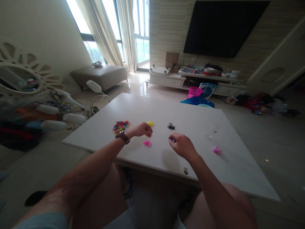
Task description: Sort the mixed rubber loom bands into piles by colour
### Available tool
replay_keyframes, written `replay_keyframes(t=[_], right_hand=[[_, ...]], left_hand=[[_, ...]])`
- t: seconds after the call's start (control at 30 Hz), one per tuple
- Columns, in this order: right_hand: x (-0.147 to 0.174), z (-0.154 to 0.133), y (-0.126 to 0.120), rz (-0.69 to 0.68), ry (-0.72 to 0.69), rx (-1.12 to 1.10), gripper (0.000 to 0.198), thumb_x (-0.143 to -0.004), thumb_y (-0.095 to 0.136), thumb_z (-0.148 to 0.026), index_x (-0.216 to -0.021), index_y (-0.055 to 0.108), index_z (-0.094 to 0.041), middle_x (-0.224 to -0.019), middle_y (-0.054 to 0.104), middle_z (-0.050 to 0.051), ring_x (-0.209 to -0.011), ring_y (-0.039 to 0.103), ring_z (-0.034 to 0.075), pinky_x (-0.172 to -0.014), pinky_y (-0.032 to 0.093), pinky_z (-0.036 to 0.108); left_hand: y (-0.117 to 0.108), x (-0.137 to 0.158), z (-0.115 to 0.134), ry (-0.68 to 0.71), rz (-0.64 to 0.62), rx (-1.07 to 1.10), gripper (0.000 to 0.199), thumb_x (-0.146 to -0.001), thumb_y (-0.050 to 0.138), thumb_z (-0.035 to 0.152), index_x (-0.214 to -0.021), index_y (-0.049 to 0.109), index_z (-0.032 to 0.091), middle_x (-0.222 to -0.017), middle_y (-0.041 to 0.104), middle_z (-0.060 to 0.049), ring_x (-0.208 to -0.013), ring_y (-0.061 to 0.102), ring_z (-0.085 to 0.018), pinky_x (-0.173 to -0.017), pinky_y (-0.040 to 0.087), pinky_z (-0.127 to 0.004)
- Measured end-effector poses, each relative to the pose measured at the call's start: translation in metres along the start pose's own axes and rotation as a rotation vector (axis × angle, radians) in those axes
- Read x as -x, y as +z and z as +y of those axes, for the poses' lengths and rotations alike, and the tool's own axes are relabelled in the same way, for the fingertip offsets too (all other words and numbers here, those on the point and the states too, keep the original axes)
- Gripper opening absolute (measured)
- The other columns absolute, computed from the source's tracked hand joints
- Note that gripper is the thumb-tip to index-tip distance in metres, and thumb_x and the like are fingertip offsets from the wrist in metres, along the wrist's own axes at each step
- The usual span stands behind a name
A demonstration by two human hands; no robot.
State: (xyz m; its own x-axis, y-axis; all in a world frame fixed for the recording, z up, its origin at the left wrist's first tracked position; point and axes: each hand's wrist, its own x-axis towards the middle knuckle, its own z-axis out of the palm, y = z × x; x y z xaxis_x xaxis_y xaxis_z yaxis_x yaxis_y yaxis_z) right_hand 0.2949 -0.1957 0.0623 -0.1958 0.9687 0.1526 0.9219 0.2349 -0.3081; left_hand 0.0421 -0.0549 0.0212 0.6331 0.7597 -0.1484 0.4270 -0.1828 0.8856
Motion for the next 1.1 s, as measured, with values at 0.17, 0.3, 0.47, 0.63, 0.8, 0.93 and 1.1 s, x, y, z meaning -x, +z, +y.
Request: replay_keyframes(t=[0.17, 0.3, 0.47, 0.63, 0.8, 0.93, 1.1], right_hand=[[0.012, -0.009, -0.004, -0.056, -0.031, 0.023, 0.017, -0.094, 0.053, -0.028, -0.088, 0.068, -0.024, -0.093, 0.072, 0.001, -0.080, 0.064, 0.016, -0.069, 0.037, 0.028], [0.019, -0.008, -0.004, -0.097, -0.048, 0.038, 0.017, -0.094, 0.053, -0.027, -0.089, 0.068, -0.024, -0.092, 0.072, 0.001, -0.080, 0.064, 0.016, -0.070, 0.038, 0.028], [0.023, 0.003, 0.004, -0.127, -0.037, 0.074, 0.017, -0.094, 0.052, -0.026, -0.088, 0.068, -0.023, -0.091, 0.072, 0.002, -0.079, 0.065, 0.017, -0.069, 0.038, 0.028], [0.023, 0.002, 0.007, -0.153, -0.050, 0.080, 0.017, -0.094, 0.052, -0.027, -0.089, 0.068, -0.023, -0.092, 0.072, 0.002, -0.079, 0.065, 0.017, -0.070, 0.038, 0.028], [0.023, -0.005, 0.002, -0.152, -0.080, 0.059, 0.018, -0.095, 0.051, -0.027, -0.089, 0.067, -0.023, -0.092, 0.072, 0.002, -0.080, 0.064, 0.018, -0.071, 0.040, 0.029], [0.023, -0.007, 0.001, -0.158, -0.100, 0.056, 0.019, -0.096, 0.050, -0.028, -0.090, 0.067, -0.023, -0.092, 0.072, 0.003, -0.081, 0.064, 0.019, -0.073, 0.040, 0.031], [0.026, -0.005, 0.001, -0.178, -0.105, 0.050, 0.021, -0.097, 0.049, -0.029, -0.092, 0.069, -0.023, -0.092, 0.072, 0.004, -0.084, 0.065, 0.020, -0.076, 0.042, 0.032]], left_hand=[[0.000, 0.005, -0.006, -0.013, -0.097, -0.194, 0.005, -0.070, 0.070, 0.015, -0.066, 0.073, 0.014, -0.064, 0.073, -0.007, -0.064, 0.072, -0.021, -0.058, 0.049, -0.025], [0.002, 0.004, -0.010, -0.010, -0.115, -0.332, 0.011, -0.071, 0.066, 0.012, -0.065, 0.074, 0.014, -0.055, 0.068, -0.004, -0.053, 0.065, -0.016, -0.053, 0.043, -0.023], [0.007, 0.005, -0.018, 0.002, -0.138, -0.430, 0.012, -0.071, 0.067, 0.016, -0.073, 0.079, 0.014, -0.052, 0.063, -0.002, -0.049, 0.057, -0.013, -0.052, 0.040, -0.023], [-0.010, 0.007, -0.025, -0.030, -0.125, -0.412, 0.015, -0.074, 0.070, 0.023, -0.079, 0.081, 0.016, -0.056, 0.066, -0.003, -0.051, 0.059, -0.013, -0.053, 0.041, -0.023], [-0.065, 0.023, -0.043, -0.109, 0.044, -0.371, 0.022, -0.073, 0.071, 0.033, -0.083, 0.081, 0.015, -0.071, 0.074, -0.006, -0.063, 0.065, -0.016, -0.060, 0.046, -0.023], [-0.101, 0.043, -0.073, -0.197, 0.171, -0.384, 0.028, -0.068, 0.071, 0.033, -0.088, 0.081, 0.015, -0.081, 0.077, -0.006, -0.071, 0.066, -0.019, -0.064, 0.048, -0.025], [-0.097, 0.054, -0.101, -0.230, 0.201, -0.416, 0.029, -0.062, 0.073, 0.027, -0.088, 0.081, 0.016, -0.079, 0.075, -0.005, -0.074, 0.066, -0.019, -0.064, 0.048, -0.025]])
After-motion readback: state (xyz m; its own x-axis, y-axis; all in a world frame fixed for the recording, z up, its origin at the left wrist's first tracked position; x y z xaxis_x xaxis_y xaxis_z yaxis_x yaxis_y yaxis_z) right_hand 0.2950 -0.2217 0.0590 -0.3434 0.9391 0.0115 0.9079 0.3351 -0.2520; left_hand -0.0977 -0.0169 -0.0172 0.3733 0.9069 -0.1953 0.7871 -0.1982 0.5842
